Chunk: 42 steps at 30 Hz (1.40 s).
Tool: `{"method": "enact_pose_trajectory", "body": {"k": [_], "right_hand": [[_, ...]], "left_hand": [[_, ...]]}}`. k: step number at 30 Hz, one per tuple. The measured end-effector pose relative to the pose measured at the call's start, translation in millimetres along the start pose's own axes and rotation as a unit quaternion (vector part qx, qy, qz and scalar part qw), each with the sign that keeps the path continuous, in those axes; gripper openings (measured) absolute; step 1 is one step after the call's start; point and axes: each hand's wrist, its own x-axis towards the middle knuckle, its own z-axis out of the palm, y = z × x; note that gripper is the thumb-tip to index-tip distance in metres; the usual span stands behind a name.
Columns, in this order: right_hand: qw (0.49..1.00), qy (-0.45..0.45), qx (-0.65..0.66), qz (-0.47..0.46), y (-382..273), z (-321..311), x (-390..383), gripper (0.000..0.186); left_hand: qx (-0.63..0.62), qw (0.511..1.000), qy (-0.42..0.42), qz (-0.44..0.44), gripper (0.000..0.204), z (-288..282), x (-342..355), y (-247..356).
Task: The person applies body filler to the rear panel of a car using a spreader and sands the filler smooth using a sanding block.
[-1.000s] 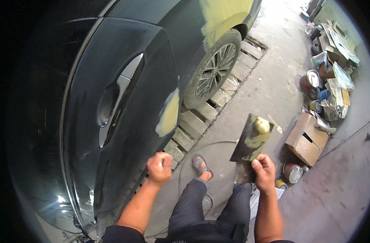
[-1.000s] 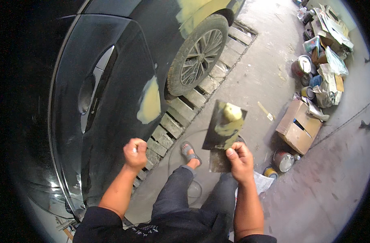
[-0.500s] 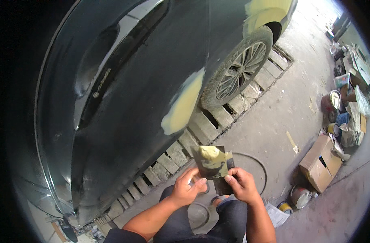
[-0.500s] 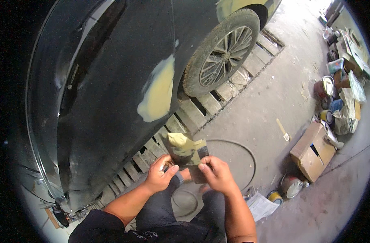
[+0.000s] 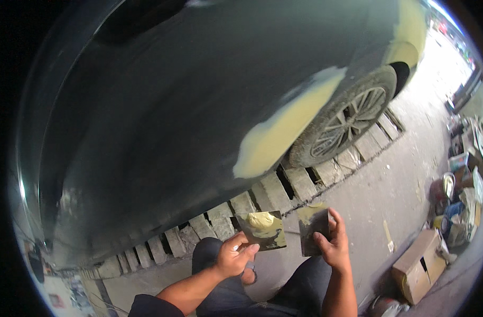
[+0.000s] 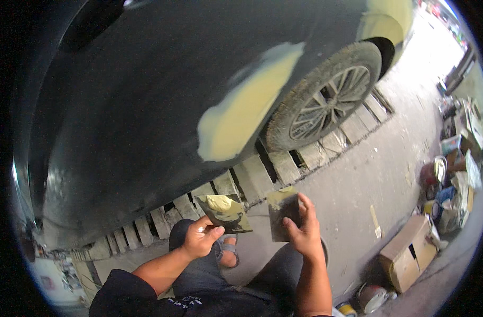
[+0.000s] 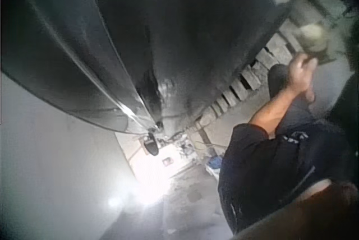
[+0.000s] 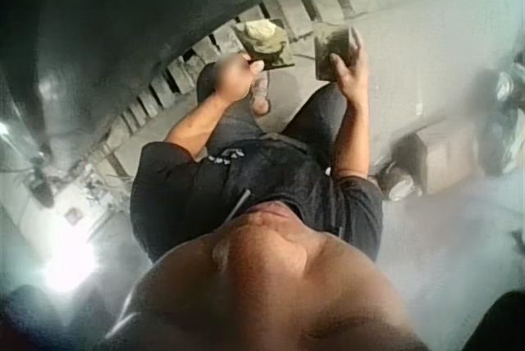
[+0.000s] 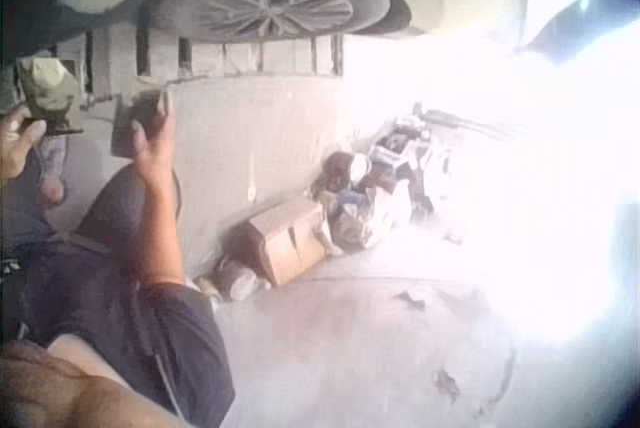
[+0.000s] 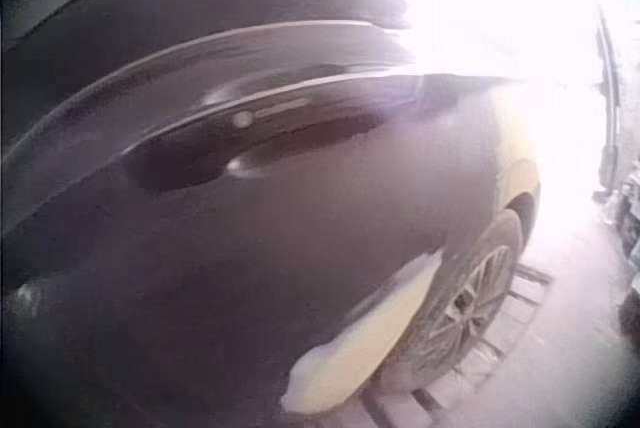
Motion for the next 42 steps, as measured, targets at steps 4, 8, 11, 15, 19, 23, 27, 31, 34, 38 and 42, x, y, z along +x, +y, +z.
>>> {"method": "enact_pose_trajectory", "body": {"k": [4,8,11,15,19,23,27,31,34,38,42], "right_hand": [[0.999,-0.001,-0.022,-0.033,9,8,10,0.068],[0.994,-0.061,-0.058,-0.067,23,9,15,0.06],[0.991,-0.119,0.026,-0.061,26,18,14,0.06],[0.973,-0.203,0.098,-0.051,26,37,12,0.065],[0.953,-0.258,0.155,-0.021,16,66,4,0.054],[0.928,-0.294,0.224,0.04,9,83,0,0.063],[0.898,-0.323,0.297,0.041,-1,101,-13,0.069],[0.902,-0.383,0.16,-0.12,-6,104,-29,0.052],[0.867,-0.402,0.041,-0.292,-25,121,-34,0.047],[0.879,-0.332,-0.072,-0.334,-21,133,-41,0.047],[0.845,-0.29,-0.21,-0.398,-22,135,-40,0.053]], "left_hand": [[-0.053,0.995,0.069,-0.053,0.012,-3,-25,-15],[-0.094,0.989,0.105,-0.055,0.02,-6,-46,-15],[-0.174,0.974,0.141,-0.038,0.025,-9,-63,-5],[-0.205,0.958,0.198,0.016,0.027,-21,-96,-9],[-0.252,0.927,0.273,0.049,0.02,-22,-122,12],[-0.301,0.914,0.264,0.068,0.017,-18,-118,37],[-0.32,0.907,0.263,0.075,0.022,-30,-119,30],[-0.352,0.904,0.233,0.067,0.021,-22,-97,24],[-0.308,0.915,0.251,0.074,0.017,-16,-86,18],[-0.274,0.917,0.254,0.138,0.015,-17,-76,31],[-0.287,0.919,0.236,0.133,0.015,-26,-78,20]]}}
